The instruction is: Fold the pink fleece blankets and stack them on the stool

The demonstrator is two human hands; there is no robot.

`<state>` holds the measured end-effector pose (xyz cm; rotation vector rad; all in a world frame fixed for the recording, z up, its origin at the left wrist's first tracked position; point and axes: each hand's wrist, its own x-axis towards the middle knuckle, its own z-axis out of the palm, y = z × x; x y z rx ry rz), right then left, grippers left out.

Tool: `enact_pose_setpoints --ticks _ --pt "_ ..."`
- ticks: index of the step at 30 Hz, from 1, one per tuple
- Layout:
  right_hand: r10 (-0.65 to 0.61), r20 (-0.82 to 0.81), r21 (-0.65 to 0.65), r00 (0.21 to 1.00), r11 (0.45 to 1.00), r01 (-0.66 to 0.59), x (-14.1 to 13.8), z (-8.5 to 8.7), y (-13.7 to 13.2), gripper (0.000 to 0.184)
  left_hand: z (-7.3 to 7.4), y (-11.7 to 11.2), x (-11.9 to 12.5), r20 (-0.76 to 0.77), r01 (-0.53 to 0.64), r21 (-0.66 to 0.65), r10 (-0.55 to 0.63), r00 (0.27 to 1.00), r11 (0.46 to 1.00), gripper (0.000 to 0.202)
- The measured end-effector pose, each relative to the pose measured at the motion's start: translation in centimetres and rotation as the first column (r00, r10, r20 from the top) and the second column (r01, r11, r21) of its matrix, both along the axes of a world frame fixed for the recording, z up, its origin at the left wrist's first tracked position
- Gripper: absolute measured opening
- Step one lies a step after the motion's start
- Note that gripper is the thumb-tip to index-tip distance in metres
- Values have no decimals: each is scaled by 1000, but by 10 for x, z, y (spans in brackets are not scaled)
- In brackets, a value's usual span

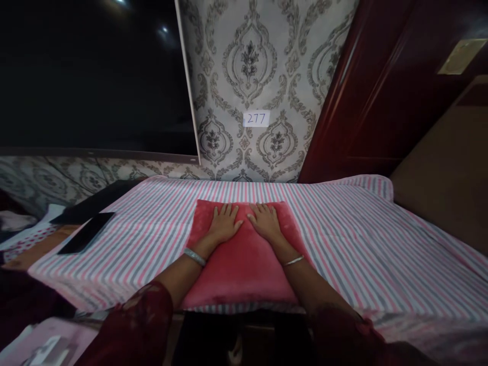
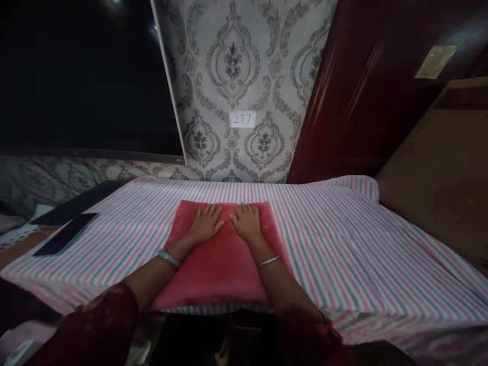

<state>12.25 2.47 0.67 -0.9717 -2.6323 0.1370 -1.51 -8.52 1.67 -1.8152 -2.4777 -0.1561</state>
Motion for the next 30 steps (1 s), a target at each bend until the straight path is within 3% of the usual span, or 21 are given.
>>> enact_pose_setpoints --ticks 4,7,10,14,17,20,30 --pt "-15 68 -80 998 997 21 8 18 -8 55 21 -8 -3 98 11 -54 -6 995 998 66" --pt "7 57 -99 998 995 -2 35 24 -23 57 32 -35 -3 110 10 -35 -6 994 999 68" --pt "94 13 -40 995 995 -94 72 12 -44 59 23 -77 5 48 61 72 -64 997 996 70" --pt "107 17 7 994 994 -107 103 -13 -66 61 -5 -116 19 -15 70 89 -69 998 994 67" --pt "83 -6 46 997 996 -82 105 -22 -71 59 -20 -120 23 -54 68 119 -62 997 991 64" --pt "79 -17 59 997 995 -78 102 -24 -72 58 -23 -117 22 -59 85 121 -78 995 989 64" --pt "49 37 44 998 998 -51 104 -13 -74 56 2 -113 28 -9 21 -6 -21 1000 1000 63"
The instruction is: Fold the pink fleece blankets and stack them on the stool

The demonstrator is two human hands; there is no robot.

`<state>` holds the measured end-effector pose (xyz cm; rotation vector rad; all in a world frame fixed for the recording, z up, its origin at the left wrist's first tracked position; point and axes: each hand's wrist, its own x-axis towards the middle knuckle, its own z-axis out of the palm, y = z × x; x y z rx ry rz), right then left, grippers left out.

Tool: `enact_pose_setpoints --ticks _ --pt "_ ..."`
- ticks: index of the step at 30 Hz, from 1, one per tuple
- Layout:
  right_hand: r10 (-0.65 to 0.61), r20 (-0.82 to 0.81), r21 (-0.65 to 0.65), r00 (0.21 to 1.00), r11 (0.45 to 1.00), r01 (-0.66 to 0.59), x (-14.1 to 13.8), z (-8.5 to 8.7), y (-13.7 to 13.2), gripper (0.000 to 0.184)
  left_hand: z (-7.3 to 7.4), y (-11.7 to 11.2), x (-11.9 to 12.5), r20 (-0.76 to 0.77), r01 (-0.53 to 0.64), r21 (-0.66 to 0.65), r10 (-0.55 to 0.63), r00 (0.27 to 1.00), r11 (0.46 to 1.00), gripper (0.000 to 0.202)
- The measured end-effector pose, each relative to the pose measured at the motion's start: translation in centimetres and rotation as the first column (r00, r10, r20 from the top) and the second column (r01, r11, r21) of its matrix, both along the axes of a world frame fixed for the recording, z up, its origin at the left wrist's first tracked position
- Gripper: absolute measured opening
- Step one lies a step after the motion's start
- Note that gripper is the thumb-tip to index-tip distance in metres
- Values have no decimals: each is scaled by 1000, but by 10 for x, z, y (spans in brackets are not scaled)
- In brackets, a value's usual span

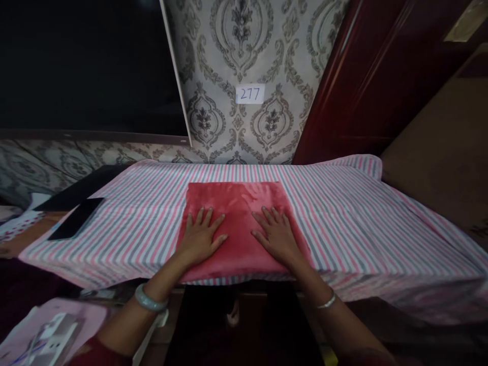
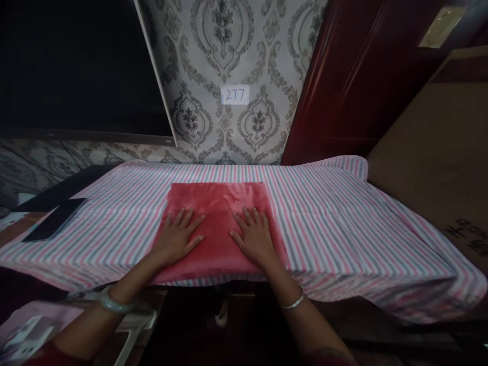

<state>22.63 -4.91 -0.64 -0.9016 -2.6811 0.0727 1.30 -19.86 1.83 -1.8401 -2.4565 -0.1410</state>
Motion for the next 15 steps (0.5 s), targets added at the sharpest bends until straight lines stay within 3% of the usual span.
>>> enact_pose_setpoints --ticks 3,6,10,13,15 --pt "11 4 -34 1000 999 -11 6 7 -7 55 13 -4 9 11 -8 14 8 1000 1000 62" --pt "56 -50 -21 997 998 -57 14 8 -24 55 15 -16 32 -46 81 133 -76 996 988 61" --pt "103 -68 34 992 994 -101 22 -5 -47 58 -11 -28 66 -114 237 202 -217 969 950 74" --pt "106 -73 50 992 994 -102 21 -14 -52 58 -36 -29 73 -111 231 188 -213 971 954 82" --pt "102 -82 63 991 993 -97 20 -18 -51 56 -45 -27 71 -115 228 178 -210 971 957 83"
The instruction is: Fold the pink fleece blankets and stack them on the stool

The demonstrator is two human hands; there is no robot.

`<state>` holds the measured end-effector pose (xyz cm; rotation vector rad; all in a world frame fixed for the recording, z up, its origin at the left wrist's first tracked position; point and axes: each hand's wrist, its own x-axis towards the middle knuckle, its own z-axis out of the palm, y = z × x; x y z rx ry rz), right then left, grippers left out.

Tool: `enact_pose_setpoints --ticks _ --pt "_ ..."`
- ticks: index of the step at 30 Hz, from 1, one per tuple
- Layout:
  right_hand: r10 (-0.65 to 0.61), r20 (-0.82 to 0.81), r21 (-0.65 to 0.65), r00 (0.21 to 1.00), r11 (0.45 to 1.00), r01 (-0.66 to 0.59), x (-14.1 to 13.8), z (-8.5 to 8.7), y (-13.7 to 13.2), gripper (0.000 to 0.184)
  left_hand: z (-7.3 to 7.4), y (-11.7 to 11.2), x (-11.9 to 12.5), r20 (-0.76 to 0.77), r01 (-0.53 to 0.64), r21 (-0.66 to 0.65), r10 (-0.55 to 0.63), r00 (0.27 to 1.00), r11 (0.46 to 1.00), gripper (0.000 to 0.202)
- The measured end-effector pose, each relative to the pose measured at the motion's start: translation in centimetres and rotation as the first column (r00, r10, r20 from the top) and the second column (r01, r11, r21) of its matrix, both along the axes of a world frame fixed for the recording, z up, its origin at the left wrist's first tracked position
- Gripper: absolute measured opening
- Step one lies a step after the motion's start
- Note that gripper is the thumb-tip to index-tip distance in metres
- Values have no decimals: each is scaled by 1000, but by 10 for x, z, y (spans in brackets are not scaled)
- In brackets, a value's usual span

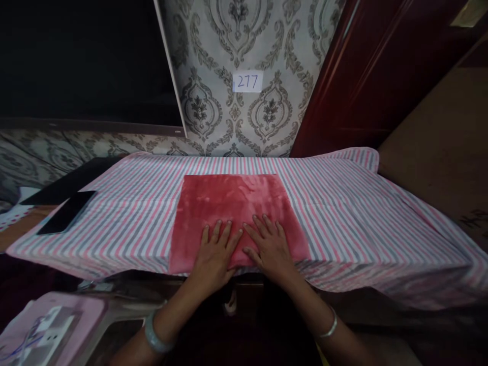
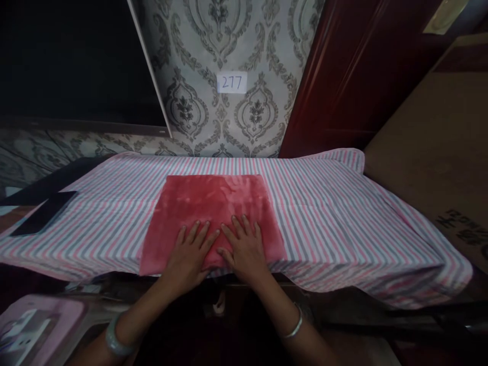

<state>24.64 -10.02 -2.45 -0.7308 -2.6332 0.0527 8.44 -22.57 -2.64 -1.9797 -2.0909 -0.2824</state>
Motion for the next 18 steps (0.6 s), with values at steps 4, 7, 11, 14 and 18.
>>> enact_pose_setpoints --ticks 4,7,11,14,18 --pt "-13 -24 19 1000 1000 14 -2 -3 0 54 -2 2 -3 -34 -7 -19 6 999 1000 89" --pt "-8 -44 35 999 999 10 -2 -3 -1 56 2 1 -2 -52 -17 -25 16 999 1000 96" --pt "30 -9 67 1000 997 -29 10 -1 1 60 11 -8 -6 -43 23 -35 -24 999 999 95" --pt "48 31 90 998 995 -51 32 -1 6 65 19 -23 -19 -39 40 -37 -41 998 999 94" --pt "15 20 100 1000 995 -16 66 -12 19 75 19 -50 -46 -65 -4 11 4 998 1000 88"
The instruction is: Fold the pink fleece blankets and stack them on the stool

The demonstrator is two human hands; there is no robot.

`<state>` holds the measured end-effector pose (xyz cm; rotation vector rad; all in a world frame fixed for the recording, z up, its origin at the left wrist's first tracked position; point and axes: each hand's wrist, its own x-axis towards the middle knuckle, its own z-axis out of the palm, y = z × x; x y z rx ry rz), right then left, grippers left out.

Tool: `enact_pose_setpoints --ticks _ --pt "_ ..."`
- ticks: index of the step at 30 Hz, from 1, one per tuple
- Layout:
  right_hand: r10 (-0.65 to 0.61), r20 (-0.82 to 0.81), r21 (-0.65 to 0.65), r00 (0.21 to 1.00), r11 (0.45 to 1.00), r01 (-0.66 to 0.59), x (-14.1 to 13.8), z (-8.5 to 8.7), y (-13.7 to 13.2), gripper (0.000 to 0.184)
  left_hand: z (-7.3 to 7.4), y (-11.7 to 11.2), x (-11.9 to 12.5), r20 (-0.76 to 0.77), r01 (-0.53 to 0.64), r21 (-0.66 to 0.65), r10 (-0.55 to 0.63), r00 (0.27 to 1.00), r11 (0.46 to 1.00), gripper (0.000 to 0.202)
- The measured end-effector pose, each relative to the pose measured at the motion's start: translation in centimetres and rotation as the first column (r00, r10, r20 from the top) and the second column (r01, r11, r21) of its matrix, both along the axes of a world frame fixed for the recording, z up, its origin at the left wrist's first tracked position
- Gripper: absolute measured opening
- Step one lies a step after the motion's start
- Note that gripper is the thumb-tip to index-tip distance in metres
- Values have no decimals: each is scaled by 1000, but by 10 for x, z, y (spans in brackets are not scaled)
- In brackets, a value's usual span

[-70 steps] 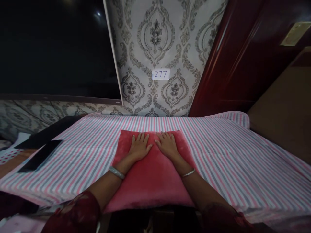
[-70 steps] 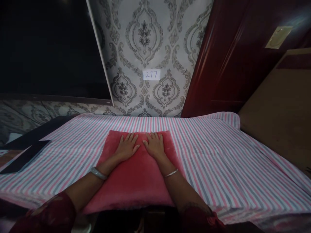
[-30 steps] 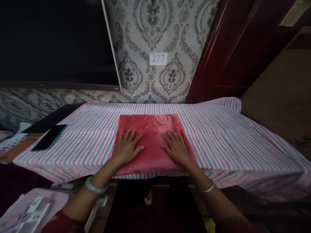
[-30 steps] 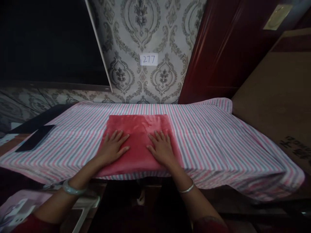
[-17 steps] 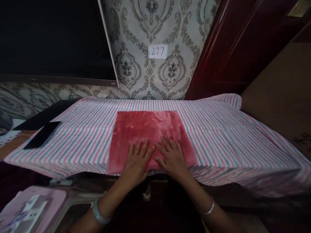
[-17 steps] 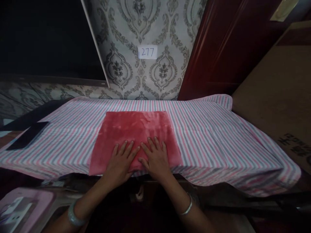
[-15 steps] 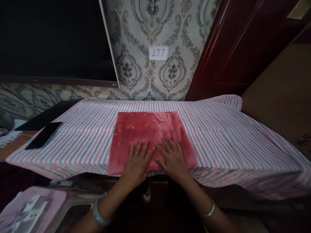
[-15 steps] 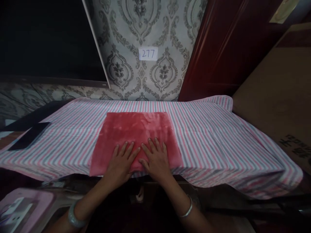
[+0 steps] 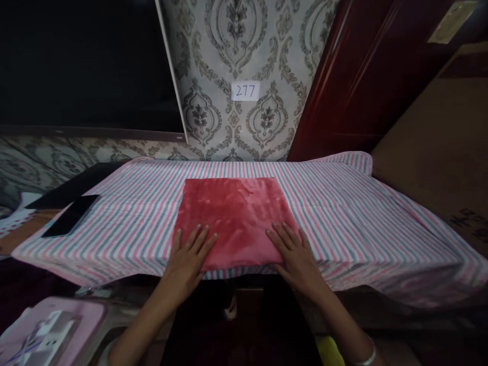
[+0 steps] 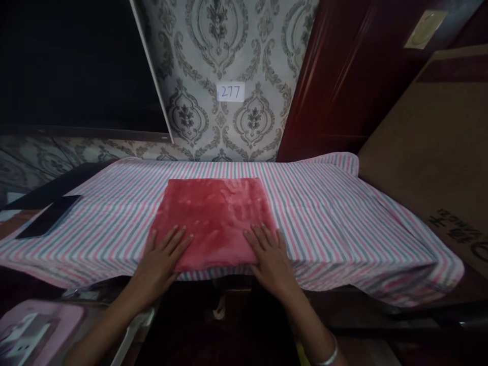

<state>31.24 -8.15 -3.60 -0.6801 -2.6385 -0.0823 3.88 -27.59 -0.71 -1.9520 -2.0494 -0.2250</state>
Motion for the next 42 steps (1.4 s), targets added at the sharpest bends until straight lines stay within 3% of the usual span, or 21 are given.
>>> enact_pose_setpoints --ticks 3,9,14,19,26,31,37,42 --pt "-41 -88 -29 995 999 38 16 -12 10 85 -9 -15 -19 -26 -18 78 20 999 997 88" --pt "41 -348 -168 937 980 -105 26 -29 20 83 -24 -29 -41 -21 98 258 -96 995 961 80" --pt "11 -399 -217 917 970 -106 31 -35 30 82 -29 -31 -54 30 168 311 -186 982 936 73" --pt "46 -404 -171 914 977 -126 32 -37 47 79 -35 -32 -68 91 140 342 -180 979 929 74" --pt "118 -409 -131 905 974 -186 30 -40 70 72 -26 -34 -75 128 145 369 -205 970 918 73" --pt "169 -372 -96 913 971 -219 29 -39 81 74 -15 -30 -84 156 147 287 -198 968 946 77" --pt "150 -303 -72 941 981 -179 27 -30 91 81 -12 -8 -106 140 151 227 -186 972 962 87" --pt "166 -263 -32 950 983 -180 17 -20 105 77 -12 9 -115 83 70 229 -91 992 971 94"
